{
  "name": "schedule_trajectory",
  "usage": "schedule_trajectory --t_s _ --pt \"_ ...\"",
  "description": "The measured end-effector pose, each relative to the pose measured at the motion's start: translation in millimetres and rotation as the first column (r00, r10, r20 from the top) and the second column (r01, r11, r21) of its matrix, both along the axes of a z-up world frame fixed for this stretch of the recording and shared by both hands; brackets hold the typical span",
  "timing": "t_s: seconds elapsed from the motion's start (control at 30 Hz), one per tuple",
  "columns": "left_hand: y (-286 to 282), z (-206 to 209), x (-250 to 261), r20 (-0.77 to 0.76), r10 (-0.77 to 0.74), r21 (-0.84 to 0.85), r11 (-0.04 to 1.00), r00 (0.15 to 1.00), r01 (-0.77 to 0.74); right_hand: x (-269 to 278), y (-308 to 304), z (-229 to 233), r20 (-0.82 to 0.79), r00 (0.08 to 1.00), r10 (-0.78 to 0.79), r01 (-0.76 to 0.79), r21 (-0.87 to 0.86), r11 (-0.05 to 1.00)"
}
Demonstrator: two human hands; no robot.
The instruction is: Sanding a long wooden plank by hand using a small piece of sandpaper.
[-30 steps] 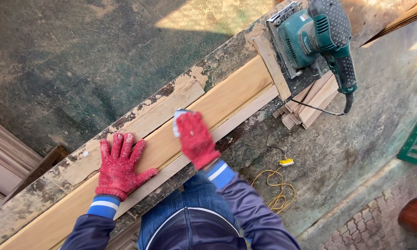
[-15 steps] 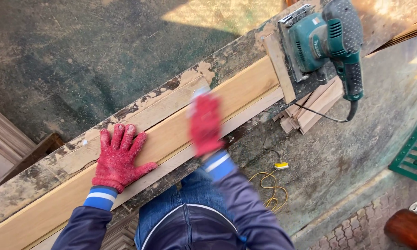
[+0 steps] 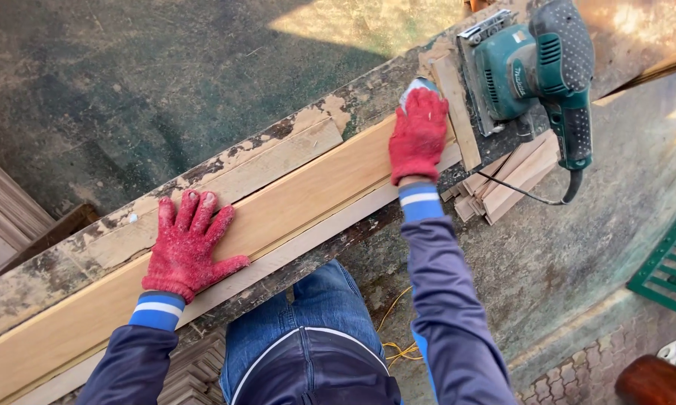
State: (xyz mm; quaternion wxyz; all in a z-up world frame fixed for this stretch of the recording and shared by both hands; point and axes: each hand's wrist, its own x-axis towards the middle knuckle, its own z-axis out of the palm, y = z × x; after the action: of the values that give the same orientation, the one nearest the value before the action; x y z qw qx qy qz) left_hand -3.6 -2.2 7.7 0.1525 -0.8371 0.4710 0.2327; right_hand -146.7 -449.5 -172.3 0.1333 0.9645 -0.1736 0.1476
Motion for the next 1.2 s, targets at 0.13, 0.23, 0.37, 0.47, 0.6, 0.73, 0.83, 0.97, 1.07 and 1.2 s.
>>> schedule_trajectory --t_s 0.13,0.23,0.37,0.47,0.6,0.73,0.83,0.97,1.07,1.2 --pt "3.8 -5.4 0.1 0.019 -0.015 -0.022 1.0 1.0 0.015 19.9 133.2 49.9 0.006 1.0 -0.028 0.028 0.024 0.999" --pt "3.5 -7.4 -3.8 0.026 0.001 -0.065 0.998 1.0 0.001 6.8 223.0 80.8 0.158 0.967 0.201 -0.244 0.339 0.908" --pt "5.1 -9.4 0.6 0.032 -0.049 -0.021 0.999 0.998 0.05 -2.1 149.9 24.7 0.128 0.953 0.275 -0.301 0.272 0.914" --pt "1.1 -3.6 0.4 0.03 -0.019 -0.04 0.999 0.999 0.02 -29.7 -9.5 27.8 -0.02 0.993 0.115 -0.115 0.001 0.993" --pt "3.5 -6.9 -4.5 0.063 -0.005 -0.129 0.992 0.998 0.013 -58.7 -46.5 8.8 -0.048 0.977 -0.209 0.214 0.273 0.938" --pt "4.1 -5.7 -1.2 0.04 0.014 -0.163 0.987 0.999 -0.007 -12.6 100.3 38.1 -0.074 0.996 -0.053 0.056 0.046 0.997" --pt "7.2 -10.3 -2.0 0.054 0.015 -0.247 0.969 0.998 -0.001 -4.9 236.7 73.2 0.138 0.965 0.223 -0.256 0.311 0.915" --pt "20.4 -26.4 -10.6 0.15 0.097 -0.486 0.874 0.984 -0.012 -10.1 277.9 93.0 0.25 0.837 0.486 -0.542 0.5 0.675" --pt "19.9 3.0 -19.8 0.07 0.222 -0.147 0.967 0.973 -0.21 -1.2 209.3 121.5 0.124 0.958 -0.26 -0.209 0.92 -0.331" --pt "93.0 -3.2 -38.1 -0.011 0.488 -0.577 0.71 0.873 -0.404 -71.7 54.8 33.1 0.006 0.965 0.263 -0.263 0.072 0.962"
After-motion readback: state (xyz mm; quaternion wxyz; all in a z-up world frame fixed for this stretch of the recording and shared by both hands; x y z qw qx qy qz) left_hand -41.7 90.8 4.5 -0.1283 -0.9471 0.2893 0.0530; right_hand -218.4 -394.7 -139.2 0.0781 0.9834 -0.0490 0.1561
